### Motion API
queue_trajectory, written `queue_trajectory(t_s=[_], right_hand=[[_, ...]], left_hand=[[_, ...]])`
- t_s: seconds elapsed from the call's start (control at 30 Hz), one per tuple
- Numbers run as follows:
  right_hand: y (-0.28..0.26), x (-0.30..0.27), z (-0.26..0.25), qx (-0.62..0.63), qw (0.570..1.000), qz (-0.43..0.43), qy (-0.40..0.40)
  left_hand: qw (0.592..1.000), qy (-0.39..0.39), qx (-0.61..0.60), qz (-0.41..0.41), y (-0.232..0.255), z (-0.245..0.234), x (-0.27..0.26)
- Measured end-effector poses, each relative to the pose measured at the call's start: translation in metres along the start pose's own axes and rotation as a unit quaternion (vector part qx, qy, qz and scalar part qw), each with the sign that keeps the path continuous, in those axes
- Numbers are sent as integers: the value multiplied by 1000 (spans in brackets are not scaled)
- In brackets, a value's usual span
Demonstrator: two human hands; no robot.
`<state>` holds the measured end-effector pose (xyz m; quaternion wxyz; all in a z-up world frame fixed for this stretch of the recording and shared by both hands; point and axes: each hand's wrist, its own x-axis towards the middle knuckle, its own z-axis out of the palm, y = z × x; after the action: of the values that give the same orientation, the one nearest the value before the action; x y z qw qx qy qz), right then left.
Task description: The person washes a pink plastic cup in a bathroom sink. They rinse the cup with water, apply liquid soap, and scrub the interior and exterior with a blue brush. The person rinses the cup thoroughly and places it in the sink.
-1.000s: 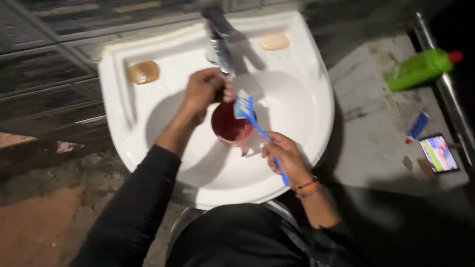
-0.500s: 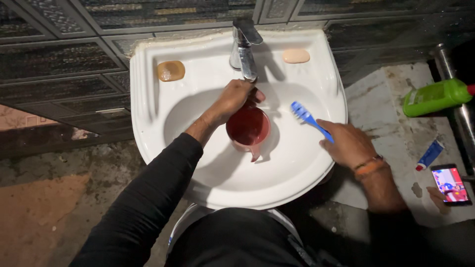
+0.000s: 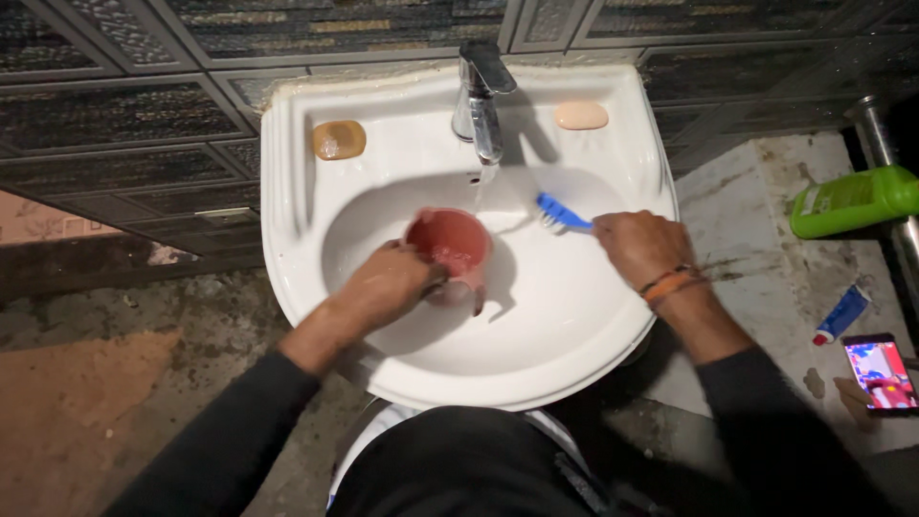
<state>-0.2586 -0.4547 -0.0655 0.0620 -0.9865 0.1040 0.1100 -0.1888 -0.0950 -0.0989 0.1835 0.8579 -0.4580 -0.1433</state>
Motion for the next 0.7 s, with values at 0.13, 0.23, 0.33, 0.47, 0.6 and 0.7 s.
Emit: queue_trajectory(t_s=[0.13,0.23,0.33,0.47,0.6,0.7], right_hand=[[-54,14,77,23,995,-84,-40],[-62,-10,89,90,982,-163,-34],[-28,9,48,94,983,-135,-79],[-56,22,46,-38,994,-99,-24],[-81,-14,67,-20,979,-178,-95],[-35,-1,29,53,973,-158,-158]], left_hand=[[997,61,11,-37,-9,-30,-28],[989,138,42,-45,-7,-46,-42],[983,168,33,-74,-3,-46,-50],[976,208,34,-50,0,-38,-47],[975,212,24,-57,4,-34,-42],[975,210,37,-57,2,-35,-44]])
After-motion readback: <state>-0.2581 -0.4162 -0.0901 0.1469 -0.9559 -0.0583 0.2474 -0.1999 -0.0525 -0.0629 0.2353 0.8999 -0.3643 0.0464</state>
